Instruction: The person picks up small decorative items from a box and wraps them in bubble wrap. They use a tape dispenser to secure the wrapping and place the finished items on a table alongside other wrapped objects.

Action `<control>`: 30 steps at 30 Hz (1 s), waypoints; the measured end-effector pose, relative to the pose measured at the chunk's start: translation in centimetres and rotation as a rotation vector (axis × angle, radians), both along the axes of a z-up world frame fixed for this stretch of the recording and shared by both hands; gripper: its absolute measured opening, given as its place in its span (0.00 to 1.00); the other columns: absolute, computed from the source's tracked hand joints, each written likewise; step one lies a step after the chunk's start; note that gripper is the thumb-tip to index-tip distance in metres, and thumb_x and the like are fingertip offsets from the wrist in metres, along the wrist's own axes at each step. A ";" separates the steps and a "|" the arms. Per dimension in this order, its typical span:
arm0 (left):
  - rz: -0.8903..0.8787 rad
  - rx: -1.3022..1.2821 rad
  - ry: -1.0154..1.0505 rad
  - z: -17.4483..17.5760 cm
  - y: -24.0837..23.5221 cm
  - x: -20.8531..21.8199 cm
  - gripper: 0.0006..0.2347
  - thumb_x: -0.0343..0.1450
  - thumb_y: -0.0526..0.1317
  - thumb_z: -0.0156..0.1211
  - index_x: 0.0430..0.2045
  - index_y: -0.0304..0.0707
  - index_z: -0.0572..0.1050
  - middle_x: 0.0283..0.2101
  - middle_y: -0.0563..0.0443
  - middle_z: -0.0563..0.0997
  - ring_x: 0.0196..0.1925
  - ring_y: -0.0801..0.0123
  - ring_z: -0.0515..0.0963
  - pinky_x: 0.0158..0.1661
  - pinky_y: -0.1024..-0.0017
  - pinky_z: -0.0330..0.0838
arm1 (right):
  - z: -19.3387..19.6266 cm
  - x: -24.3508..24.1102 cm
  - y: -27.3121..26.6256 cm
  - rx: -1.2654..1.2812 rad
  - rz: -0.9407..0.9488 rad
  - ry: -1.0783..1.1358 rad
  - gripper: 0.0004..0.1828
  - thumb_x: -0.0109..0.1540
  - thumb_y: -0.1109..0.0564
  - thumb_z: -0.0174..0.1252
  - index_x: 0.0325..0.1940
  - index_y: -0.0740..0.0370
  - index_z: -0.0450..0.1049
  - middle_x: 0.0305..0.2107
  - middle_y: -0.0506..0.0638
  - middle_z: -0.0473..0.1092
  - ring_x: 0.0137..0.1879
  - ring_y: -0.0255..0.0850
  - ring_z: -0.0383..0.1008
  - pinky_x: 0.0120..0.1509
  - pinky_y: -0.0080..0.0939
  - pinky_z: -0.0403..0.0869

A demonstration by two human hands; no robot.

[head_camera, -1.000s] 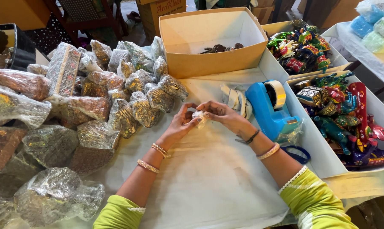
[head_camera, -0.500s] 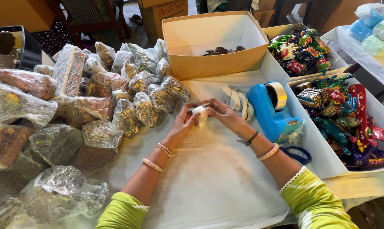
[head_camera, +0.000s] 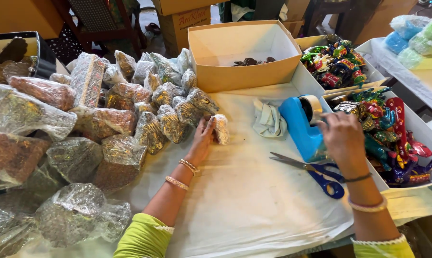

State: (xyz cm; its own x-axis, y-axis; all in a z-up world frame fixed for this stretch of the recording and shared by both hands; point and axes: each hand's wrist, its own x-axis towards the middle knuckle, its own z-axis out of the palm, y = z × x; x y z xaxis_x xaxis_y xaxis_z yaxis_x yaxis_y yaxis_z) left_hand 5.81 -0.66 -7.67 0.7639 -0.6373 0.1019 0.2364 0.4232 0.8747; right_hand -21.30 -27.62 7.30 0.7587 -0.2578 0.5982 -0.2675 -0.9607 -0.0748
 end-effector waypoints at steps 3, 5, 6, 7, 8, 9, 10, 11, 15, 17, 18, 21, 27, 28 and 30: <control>0.013 0.018 0.009 -0.3 0.0 0.1 0.16 0.76 0.50 0.56 0.50 0.41 0.69 0.37 0.56 0.77 0.32 0.78 0.76 0.31 0.74 0.75 | -1.8 -1.8 -2.1 -0.191 -0.210 0.088 0.16 0.68 0.46 0.59 0.51 0.57 0.80 0.44 0.52 0.75 0.49 0.49 0.71 0.56 0.48 0.70; 0.029 0.020 -0.001 -0.3 0.1 0.1 0.16 0.77 0.50 0.57 0.51 0.40 0.69 0.38 0.58 0.76 0.35 0.81 0.75 0.35 0.77 0.73 | -2.2 -2.2 -2.5 -0.205 -0.253 0.170 0.15 0.68 0.43 0.59 0.46 0.55 0.83 0.40 0.50 0.74 0.51 0.48 0.68 0.60 0.46 0.69; 0.025 0.020 -0.001 -0.5 0.1 0.1 0.16 0.77 0.50 0.57 0.51 0.40 0.69 0.38 0.58 0.76 0.35 0.81 0.75 0.35 0.77 0.73 | -2.1 -2.0 -2.3 -0.205 -0.257 0.171 0.15 0.68 0.43 0.59 0.46 0.55 0.83 0.40 0.50 0.74 0.51 0.48 0.68 0.60 0.46 0.69; 0.028 0.006 -0.008 -0.7 0.1 0.2 0.15 0.77 0.49 0.58 0.51 0.40 0.69 0.38 0.60 0.74 0.35 0.83 0.74 0.35 0.78 0.71 | -2.0 -1.7 -2.2 -0.227 -0.263 0.167 0.16 0.68 0.43 0.60 0.43 0.56 0.83 0.40 0.49 0.74 0.51 0.47 0.68 0.60 0.46 0.69; 0.027 -0.008 -0.014 -0.9 0.0 0.2 0.15 0.77 0.48 0.59 0.51 0.40 0.69 0.37 0.62 0.73 0.35 0.85 0.72 0.35 0.79 0.69 | -1.9 -1.5 -2.0 -0.249 -0.272 0.164 0.17 0.67 0.43 0.60 0.41 0.57 0.83 0.41 0.48 0.74 0.52 0.47 0.67 0.60 0.47 0.68; 0.021 -0.009 -0.013 -0.6 0.1 0.1 0.15 0.77 0.48 0.59 0.51 0.40 0.69 0.37 0.62 0.73 0.35 0.85 0.72 0.35 0.79 0.69 | -2.0 -1.3 -2.3 -0.249 -0.279 0.165 0.17 0.67 0.43 0.60 0.41 0.57 0.83 0.41 0.48 0.74 0.52 0.47 0.67 0.60 0.47 0.68; 0.017 0.005 -0.025 -0.2 0.1 -0.1 0.15 0.77 0.48 0.59 0.50 0.40 0.69 0.34 0.62 0.71 0.31 0.84 0.70 0.30 0.79 0.66 | -2.0 -1.2 -2.5 -0.231 -0.282 0.185 0.16 0.67 0.43 0.60 0.38 0.55 0.83 0.42 0.47 0.74 0.53 0.47 0.68 0.59 0.48 0.68; 0.014 0.018 -0.036 0.1 0.1 -0.3 0.14 0.76 0.49 0.59 0.49 0.40 0.69 0.30 0.62 0.69 0.27 0.83 0.68 0.26 0.78 0.64 | -2.0 -1.1 -2.8 -0.213 -0.286 0.205 0.15 0.66 0.43 0.61 0.36 0.54 0.83 0.42 0.47 0.74 0.53 0.48 0.68 0.59 0.50 0.67; 0.002 0.075 -0.055 0.9 0.1 -0.6 0.14 0.75 0.49 0.58 0.47 0.41 0.69 0.26 0.62 0.69 0.23 0.82 0.68 0.23 0.78 0.64 | -1.3 -1.4 -3.1 -0.107 -0.215 0.154 0.15 0.64 0.42 0.62 0.38 0.54 0.83 0.43 0.48 0.74 0.54 0.49 0.68 0.59 0.52 0.66; 0.020 0.108 -0.073 0.5 0.1 -0.4 0.14 0.75 0.49 0.57 0.48 0.42 0.69 0.25 0.61 0.69 0.23 0.82 0.68 0.22 0.78 0.63 | -0.3 -1.6 -2.2 -0.049 -0.176 0.152 0.14 0.61 0.42 0.63 0.35 0.54 0.83 0.42 0.49 0.74 0.54 0.49 0.69 0.58 0.53 0.65; 0.015 0.107 -0.074 0.5 0.0 -0.4 0.14 0.75 0.49 0.57 0.48 0.42 0.69 0.25 0.61 0.69 0.23 0.82 0.68 0.22 0.78 0.63 | -0.1 -1.7 -2.2 -0.049 -0.181 0.151 0.14 0.61 0.42 0.63 0.35 0.54 0.83 0.42 0.49 0.74 0.54 0.49 0.69 0.58 0.53 0.65; 0.028 0.114 -0.078 0.3 -0.1 -0.4 0.13 0.76 0.49 0.57 0.47 0.42 0.70 0.26 0.62 0.70 0.23 0.83 0.68 0.22 0.79 0.62 | 0.4 -2.0 -2.3 -0.031 -0.140 0.139 0.13 0.60 0.45 0.64 0.36 0.56 0.82 0.38 0.50 0.75 0.51 0.49 0.69 0.57 0.54 0.65; 0.053 0.126 -0.083 0.1 -0.3 -0.2 0.12 0.76 0.48 0.57 0.46 0.42 0.71 0.27 0.62 0.72 0.23 0.84 0.68 0.22 0.80 0.60 | 1.0 -2.5 -2.1 0.494 -0.028 0.013 0.10 0.67 0.56 0.59 0.47 0.66 0.76 0.35 0.55 0.76 0.38 0.44 0.79 0.42 0.44 0.74; 0.051 0.127 -0.082 0.1 -0.3 -0.2 0.12 0.76 0.48 0.57 0.46 0.42 0.71 0.26 0.62 0.71 0.23 0.84 0.67 0.21 0.80 0.60 | 0.5 -2.6 -2.1 0.551 0.014 -0.012 0.09 0.68 0.57 0.57 0.47 0.66 0.76 0.35 0.54 0.77 0.38 0.40 0.80 0.41 0.42 0.75; 0.059 0.126 -0.079 0.3 -0.2 -0.2 0.12 0.76 0.48 0.57 0.47 0.42 0.71 0.26 0.62 0.71 0.22 0.84 0.67 0.21 0.80 0.59 | -0.6 -3.1 -2.0 0.606 0.064 -0.033 0.09 0.68 0.58 0.55 0.47 0.66 0.75 0.35 0.53 0.78 0.38 0.37 0.80 0.40 0.39 0.76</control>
